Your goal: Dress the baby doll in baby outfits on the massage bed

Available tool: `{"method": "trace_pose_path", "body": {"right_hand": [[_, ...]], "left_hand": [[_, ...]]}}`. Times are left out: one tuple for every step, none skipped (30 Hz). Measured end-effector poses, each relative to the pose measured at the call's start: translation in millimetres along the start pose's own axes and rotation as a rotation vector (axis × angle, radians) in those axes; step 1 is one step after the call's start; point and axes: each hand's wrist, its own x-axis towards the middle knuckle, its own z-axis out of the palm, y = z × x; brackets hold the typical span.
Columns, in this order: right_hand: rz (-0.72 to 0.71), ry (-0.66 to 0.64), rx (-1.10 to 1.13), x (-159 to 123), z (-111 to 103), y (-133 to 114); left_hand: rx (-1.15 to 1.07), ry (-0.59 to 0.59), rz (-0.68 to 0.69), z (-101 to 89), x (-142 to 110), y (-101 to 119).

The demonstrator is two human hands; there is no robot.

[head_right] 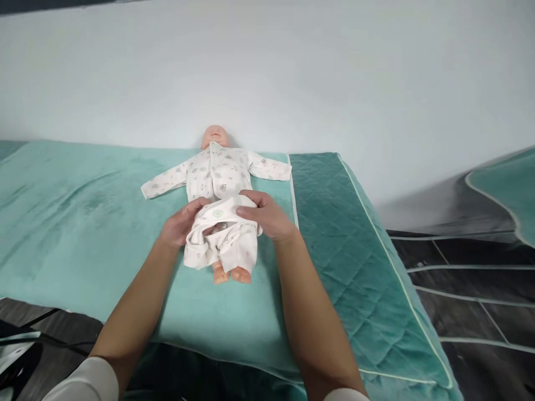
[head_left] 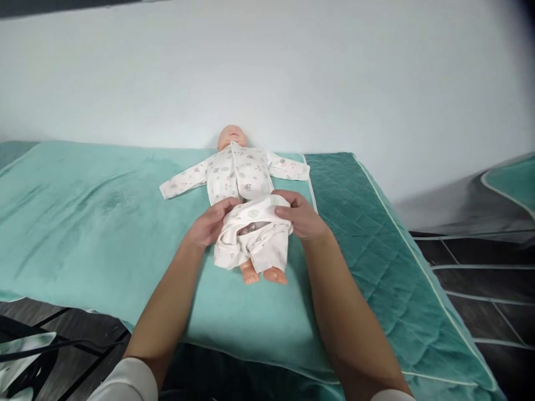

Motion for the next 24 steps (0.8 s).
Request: {"method": "trace_pose_path", "body": {"right_hand": [[-0.007, 0.009, 0.042, -3, -1, 2], [0.0, 0.01, 0.066, -5, -1, 4], [0.018, 0.008, 0.082, -6, 1, 5], [0.04, 0.014, 0.102, -5, 3, 6], [0.061, 0.035, 0.133, -4, 6, 7], [0.073, 0.072, 0.179, -1, 9, 8], [0.071, 0.116, 0.234, 1, 12, 9], [0.058, 0.158, 0.29, 4, 15, 10], [0.039, 0.19, 0.337, 6, 17, 11], [0.019, 0.207, 0.365, 8, 19, 11], [0.002, 0.211, 0.374, 9, 20, 12], [-0.012, 0.213, 0.366, 10, 22, 12], [-0.021, 0.221, 0.346, 11, 24, 11], [-0.027, 0.242, 0.322, 11, 25, 11], [-0.032, 0.273, 0.301, 12, 27, 11], [-0.032, 0.305, 0.287, 12, 28, 11], [-0.028, 0.331, 0.28, 12, 30, 12], [-0.022, 0.348, 0.282, 13, 31, 12], [-0.018, 0.351, 0.294, 13, 31, 12], [-0.015, 0.338, 0.309, 13, 31, 12], [-0.016, 0.316, 0.324, 12, 31, 12], [-0.02, 0.292, 0.337, 12, 31, 12], [-0.025, 0.27, 0.346, 11, 31, 11], [-0.03, 0.249, 0.345, 10, 31, 11]], "left_hand": [[-0.016, 0.002, -0.022, -3.4, 2, 0], [-0.031, 0.01, -0.038, -5.5, 5, -1], [-0.043, 0.026, -0.047, -6.3, 6, -2], [-0.053, 0.053, -0.045, -5.9, 7, -2], [-0.059, 0.086, -0.037, -4.6, 7, -3], [-0.06, 0.116, -0.022, -2.8, 6, -4], [-0.055, 0.145, -0.004, -0.9, 5, -4], [-0.045, 0.172, 0.008, 0.7, 3, -4], [-0.03, 0.196, 0.014, 2.0, 2, -5], [-0.009, 0.21, 0.013, 2.6, 1, -5], [0.018, 0.211, 0.007, 2.8, 0, -5], [0.045, 0.196, 0.001, 2.6, -1, -5], [0.073, 0.163, -0.008, 2.3, -2, -5], [0.099, 0.123, -0.013, 2.1, -3, -5], [0.122, 0.088, -0.016, 2.0, -4, -4], [0.145, 0.068, -0.017, 2.3, -4, -3], [0.171, 0.065, -0.02, 2.8, -5, -2], [0.197, 0.076, -0.027, 3.5, -6, -2], [0.217, 0.098, -0.032, 4.3, -6, -1], [0.223, 0.122, -0.035, 5.1, -6, -1], [0.214, 0.144, -0.036, 5.9, -6, -2], [0.191, 0.164, -0.027, 6.7, -6, -2], [0.157, 0.185, -0.003, 7.6, -6, -3], [0.12, 0.208, 0.034, 8.7, -6, -4]]}}
